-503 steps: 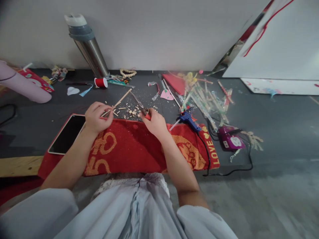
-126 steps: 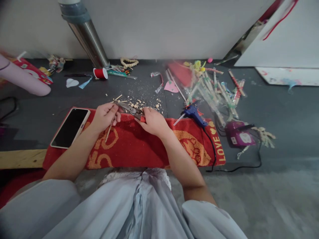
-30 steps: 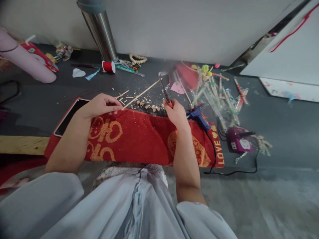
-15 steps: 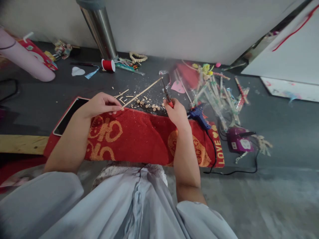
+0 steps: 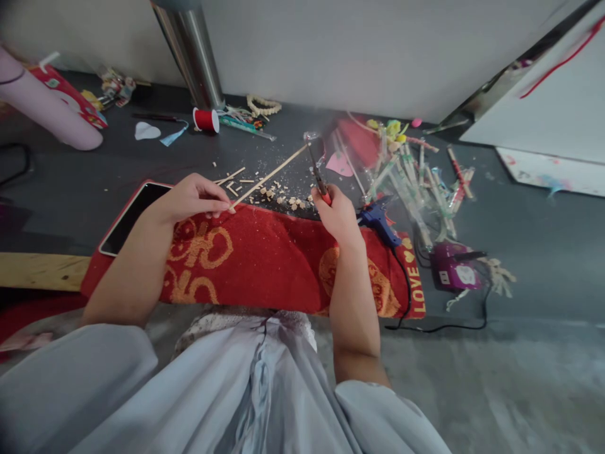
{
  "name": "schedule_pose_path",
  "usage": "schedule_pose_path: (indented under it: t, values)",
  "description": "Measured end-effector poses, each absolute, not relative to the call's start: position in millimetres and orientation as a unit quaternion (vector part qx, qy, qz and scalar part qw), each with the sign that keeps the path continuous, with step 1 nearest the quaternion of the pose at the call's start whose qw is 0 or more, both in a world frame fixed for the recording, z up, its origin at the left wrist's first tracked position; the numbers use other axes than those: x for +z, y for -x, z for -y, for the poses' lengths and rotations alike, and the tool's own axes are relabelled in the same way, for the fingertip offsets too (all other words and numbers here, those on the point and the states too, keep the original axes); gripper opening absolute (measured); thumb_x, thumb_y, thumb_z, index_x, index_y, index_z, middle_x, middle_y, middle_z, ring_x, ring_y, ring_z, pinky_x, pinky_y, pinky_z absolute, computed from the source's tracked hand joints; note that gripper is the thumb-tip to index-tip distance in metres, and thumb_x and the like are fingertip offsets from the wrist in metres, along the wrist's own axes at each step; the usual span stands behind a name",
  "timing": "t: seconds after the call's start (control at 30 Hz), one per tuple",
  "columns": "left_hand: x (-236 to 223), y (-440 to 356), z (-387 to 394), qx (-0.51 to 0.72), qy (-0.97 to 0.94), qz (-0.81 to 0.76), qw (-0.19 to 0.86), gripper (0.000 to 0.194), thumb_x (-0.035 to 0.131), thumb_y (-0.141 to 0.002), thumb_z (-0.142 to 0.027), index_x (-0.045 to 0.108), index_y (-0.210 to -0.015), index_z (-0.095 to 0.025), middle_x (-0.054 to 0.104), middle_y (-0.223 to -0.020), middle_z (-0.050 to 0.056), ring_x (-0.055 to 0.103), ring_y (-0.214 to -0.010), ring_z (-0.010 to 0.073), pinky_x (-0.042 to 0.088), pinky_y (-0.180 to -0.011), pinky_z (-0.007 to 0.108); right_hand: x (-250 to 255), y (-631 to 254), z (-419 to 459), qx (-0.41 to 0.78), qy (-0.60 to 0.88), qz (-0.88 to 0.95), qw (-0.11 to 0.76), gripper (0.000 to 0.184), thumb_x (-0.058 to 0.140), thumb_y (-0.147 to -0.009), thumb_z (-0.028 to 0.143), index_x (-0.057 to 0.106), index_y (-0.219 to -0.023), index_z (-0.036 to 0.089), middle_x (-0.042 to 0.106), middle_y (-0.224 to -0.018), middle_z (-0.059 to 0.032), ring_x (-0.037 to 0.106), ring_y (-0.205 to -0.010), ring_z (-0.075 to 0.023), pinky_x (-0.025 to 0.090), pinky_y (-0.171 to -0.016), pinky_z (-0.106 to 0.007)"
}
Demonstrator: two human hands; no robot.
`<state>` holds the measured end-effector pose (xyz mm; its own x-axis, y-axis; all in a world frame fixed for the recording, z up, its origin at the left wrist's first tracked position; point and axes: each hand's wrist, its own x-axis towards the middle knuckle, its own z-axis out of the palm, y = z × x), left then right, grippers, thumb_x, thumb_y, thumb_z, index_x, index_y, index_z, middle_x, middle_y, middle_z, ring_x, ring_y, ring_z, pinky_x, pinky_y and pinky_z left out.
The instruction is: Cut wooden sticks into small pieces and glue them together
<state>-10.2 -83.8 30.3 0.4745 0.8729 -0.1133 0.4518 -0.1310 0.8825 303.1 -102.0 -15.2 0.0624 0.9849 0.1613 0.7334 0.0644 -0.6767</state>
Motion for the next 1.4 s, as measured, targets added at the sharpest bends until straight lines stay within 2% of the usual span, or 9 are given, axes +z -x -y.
schedule_pose_path:
  t: [0.1, 0.33, 0.6, 0.97, 1.4]
  values:
    - [34, 10, 86, 0.223, -0.733, -0.454, 0.455, 0.015, 0.068, -0.069, -0.034, 0.076, -0.068, -0.021, 0.062, -0.052, 0.003, 0.056, -0.048, 0.0118, 0.045, -0.05, 0.025, -12, -302, 103, 0.226, 0.655, 0.634, 0.344, 0.038, 0.044, -0.087, 0.059, 0.056, -0.089, 0.023, 0.058, -0.073, -0.0012, 0.057, -0.069, -0.0182, 0.05, -0.07, -0.037]
    - [41, 9, 92, 0.223, -0.753, -0.444, 0.431, 0.014, 0.066, -0.067, -0.031, 0.074, -0.064, -0.021, 0.068, -0.06, 0.002, 0.06, -0.054, 0.0124, 0.046, -0.052, 0.024, -13, -300, 101, 0.18, 0.603, 0.666, 0.4, 0.039, 0.04, -0.089, 0.057, 0.056, -0.094, 0.022, 0.058, -0.078, -0.0027, 0.057, -0.072, -0.0179, 0.05, -0.073, -0.038]
    - [45, 5, 95, 0.238, -0.785, -0.427, 0.382, 0.017, 0.062, -0.065, -0.031, 0.073, -0.065, -0.017, 0.069, -0.061, 0.0, 0.06, -0.056, 0.0096, 0.047, -0.056, 0.021, -19, -301, 101, 0.158, 0.572, 0.665, 0.454, 0.038, 0.045, -0.089, 0.06, 0.057, -0.096, 0.025, 0.055, -0.073, -0.001, 0.057, -0.068, -0.0181, 0.049, -0.071, -0.038]
    - [49, 2, 101, 0.24, -0.798, -0.433, 0.342, 0.016, 0.057, -0.065, -0.029, 0.066, -0.06, -0.016, 0.063, -0.058, 0.001, 0.054, -0.056, 0.0084, 0.041, -0.054, 0.021, -25, -304, 97, 0.15, 0.566, 0.672, 0.452, 0.034, 0.046, -0.09, 0.058, 0.056, -0.097, 0.026, 0.056, -0.073, -0.0013, 0.057, -0.066, -0.018, 0.049, -0.068, -0.04]
    - [46, 3, 101, 0.274, -0.802, -0.414, 0.331, 0.012, 0.057, -0.066, -0.022, 0.064, -0.059, -0.016, 0.06, -0.056, 0.001, 0.052, -0.053, 0.0078, 0.04, -0.053, 0.02, -26, -303, 97, 0.172, 0.568, 0.661, 0.459, 0.035, 0.048, -0.088, 0.059, 0.057, -0.094, 0.026, 0.055, -0.072, -0.0014, 0.057, -0.066, -0.0186, 0.05, -0.069, -0.041]
